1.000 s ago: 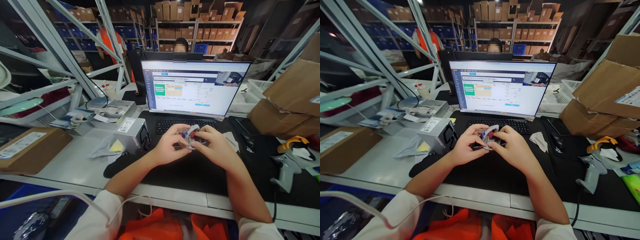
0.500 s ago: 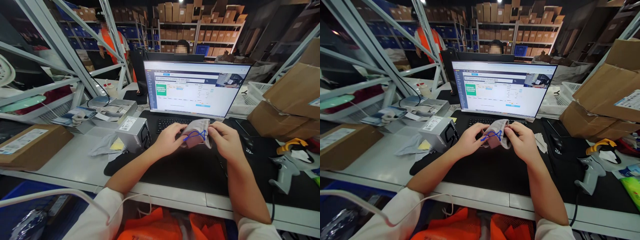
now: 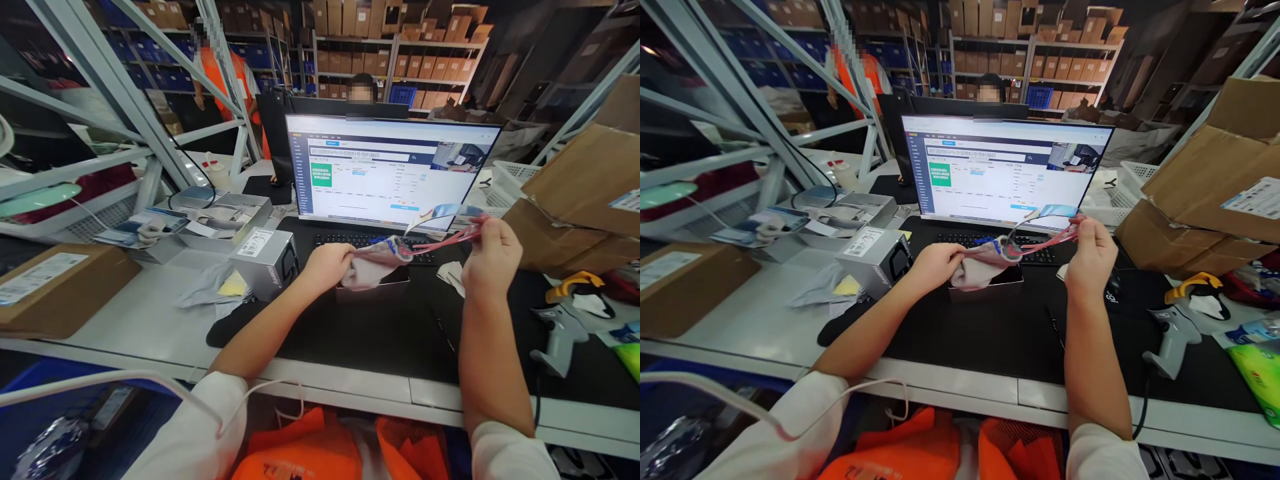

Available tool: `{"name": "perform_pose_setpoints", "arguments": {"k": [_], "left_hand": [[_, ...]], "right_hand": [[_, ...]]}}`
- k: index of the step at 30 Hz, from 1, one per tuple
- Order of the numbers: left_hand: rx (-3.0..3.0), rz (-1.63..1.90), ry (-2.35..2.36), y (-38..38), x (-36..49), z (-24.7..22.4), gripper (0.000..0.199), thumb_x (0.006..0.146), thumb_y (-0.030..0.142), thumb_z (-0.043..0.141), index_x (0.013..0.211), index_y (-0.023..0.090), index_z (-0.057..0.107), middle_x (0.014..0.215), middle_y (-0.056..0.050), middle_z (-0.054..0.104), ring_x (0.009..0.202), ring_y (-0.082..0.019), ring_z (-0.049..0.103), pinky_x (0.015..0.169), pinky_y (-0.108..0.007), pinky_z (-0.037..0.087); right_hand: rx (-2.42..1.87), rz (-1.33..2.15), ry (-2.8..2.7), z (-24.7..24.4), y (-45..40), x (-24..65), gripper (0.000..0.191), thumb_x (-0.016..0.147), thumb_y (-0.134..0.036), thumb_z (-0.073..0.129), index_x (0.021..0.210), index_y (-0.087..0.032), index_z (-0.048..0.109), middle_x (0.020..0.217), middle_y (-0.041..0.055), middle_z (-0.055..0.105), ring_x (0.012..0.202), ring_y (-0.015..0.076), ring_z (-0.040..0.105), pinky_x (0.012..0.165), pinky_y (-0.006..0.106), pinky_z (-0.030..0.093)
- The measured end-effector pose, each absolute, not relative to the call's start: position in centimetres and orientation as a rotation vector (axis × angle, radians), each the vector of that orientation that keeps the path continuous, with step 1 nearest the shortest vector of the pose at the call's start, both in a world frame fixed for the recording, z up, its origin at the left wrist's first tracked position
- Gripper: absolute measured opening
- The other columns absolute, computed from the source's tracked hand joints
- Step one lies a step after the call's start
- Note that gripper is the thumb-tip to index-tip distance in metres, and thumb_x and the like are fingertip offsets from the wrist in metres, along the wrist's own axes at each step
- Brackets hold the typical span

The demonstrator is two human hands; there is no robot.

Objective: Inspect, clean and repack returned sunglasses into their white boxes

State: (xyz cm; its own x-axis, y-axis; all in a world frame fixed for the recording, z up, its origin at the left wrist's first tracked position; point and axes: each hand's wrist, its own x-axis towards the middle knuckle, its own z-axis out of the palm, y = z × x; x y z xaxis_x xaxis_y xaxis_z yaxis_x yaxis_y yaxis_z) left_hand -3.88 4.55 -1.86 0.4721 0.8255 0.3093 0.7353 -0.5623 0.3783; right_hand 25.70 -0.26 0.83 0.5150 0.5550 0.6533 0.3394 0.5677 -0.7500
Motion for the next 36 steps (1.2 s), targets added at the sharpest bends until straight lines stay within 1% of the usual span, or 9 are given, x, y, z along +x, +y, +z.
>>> {"name": "perform_pose_setpoints", "arguments": {"k": [5,8,11,17,19,23,28,31,36], "left_hand": [[2.63,0.737,1.334,4.7,-3.5,-2.5,0.039,0.098,0.017,0.043,0.124,0.018,0.072,0.118,-0.011,0.069,0.109,-0.025,0.069,0.097,-0.035,0.053],[2.642,0.62,1.134,3.7,-2.9,-2.1,0.038,0.102,0.036,0.043,0.119,0.021,0.074,0.116,-0.009,0.074,0.108,-0.025,0.07,0.096,-0.034,0.053],[2.659,0.32,1.146,3.3,-1.5,-1.7,0.049,0.096,0.057,0.052,0.116,0.019,0.073,0.112,-0.013,0.077,0.102,-0.032,0.072,0.085,-0.036,0.054],[2.583,0.029,1.056,5.9,2.6,-1.3,0.057,0.103,0.05,0.036,0.085,0.014,0.076,0.083,-0.012,0.077,0.07,-0.023,0.072,0.071,-0.03,0.052],[2.617,0.105,1.082,6.1,3.1,-1.4,0.054,0.103,0.045,0.037,0.087,0.013,0.077,0.089,-0.014,0.077,0.077,-0.024,0.072,0.075,-0.032,0.053],[2.712,0.4,1.192,5.0,2.7,-1.9,0.044,0.104,0.035,0.037,0.114,0.013,0.074,0.127,-0.022,0.067,0.122,-0.034,0.062,0.101,-0.042,0.047],[2.659,0.333,1.134,5.1,1.8,-2.9,0.053,0.105,0.047,0.035,0.102,0.017,0.078,0.105,-0.015,0.076,0.099,-0.03,0.072,0.087,-0.036,0.054],[2.618,0.315,1.021,5.4,1.6,-3.7,0.056,0.106,0.054,0.03,0.111,0.023,0.076,0.11,-0.009,0.078,0.097,-0.024,0.074,0.083,-0.029,0.054],[2.417,1.107,0.969,4.0,-0.1,-3.8,0.062,0.105,0.059,0.029,0.118,0.017,0.073,0.118,-0.014,0.075,0.113,-0.028,0.069,0.1,-0.041,0.053]], "right_hand": [[-0.804,0.239,-1.0,1.7,-0.5,28.6,0.039,0.082,-0.064,0.072,0.093,-0.028,0.061,0.069,-0.0016,0.046,0.058,0.0177,0.046,0.057,0.033,0.044],[-0.776,0.261,-1.001,2.1,-1.4,29.1,0.045,0.078,-0.068,0.073,0.093,-0.028,0.058,0.072,-0.002,0.046,0.057,0.0162,0.045,0.056,0.032,0.043],[-0.764,0.287,-1.043,2.2,-1.9,29.0,0.046,0.08,-0.068,0.072,0.094,-0.027,0.058,0.074,-0.0021,0.048,0.059,0.0161,0.049,0.056,0.031,0.044],[-0.713,0.407,-1.083,2.1,-2.0,28.3,0.045,0.077,-0.067,0.076,0.093,-0.027,0.06,0.075,-0.0024,0.054,0.059,0.0142,0.051,0.055,0.029,0.045],[-0.735,0.429,-1.079,2.2,-2.2,28.1,0.048,0.075,-0.068,0.077,0.092,-0.027,0.059,0.077,-0.001,0.057,0.062,0.0158,0.055,0.059,0.031,0.049],[-0.854,0.45,-1.109,2.4,-3.0,27.8,0.054,0.074,-0.075,0.074,0.092,-0.027,0.058,0.089,0.0044,0.065,0.08,0.0234,0.067,0.074,0.041,0.057],[-0.907,0.463,-1.257,2.3,-3.5,27.4,0.057,0.077,-0.081,0.067,0.089,-0.026,0.06,0.082,0.0046,0.064,0.08,0.025,0.067,0.072,0.04,0.055],[-0.939,0.494,-1.372,1.9,-3.6,27.4,0.054,0.082,-0.079,0.065,0.087,-0.025,0.064,0.078,0.0043,0.063,0.072,0.0229,0.062,0.069,0.038,0.052],[-1.043,0.521,-1.541,2.4,-4.3,26.8,0.045,0.091,-0.065,0.066,0.092,-0.021,0.074,0.075,0.003,0.064,0.065,0.0182,0.056,0.064,0.032,0.046]]}}
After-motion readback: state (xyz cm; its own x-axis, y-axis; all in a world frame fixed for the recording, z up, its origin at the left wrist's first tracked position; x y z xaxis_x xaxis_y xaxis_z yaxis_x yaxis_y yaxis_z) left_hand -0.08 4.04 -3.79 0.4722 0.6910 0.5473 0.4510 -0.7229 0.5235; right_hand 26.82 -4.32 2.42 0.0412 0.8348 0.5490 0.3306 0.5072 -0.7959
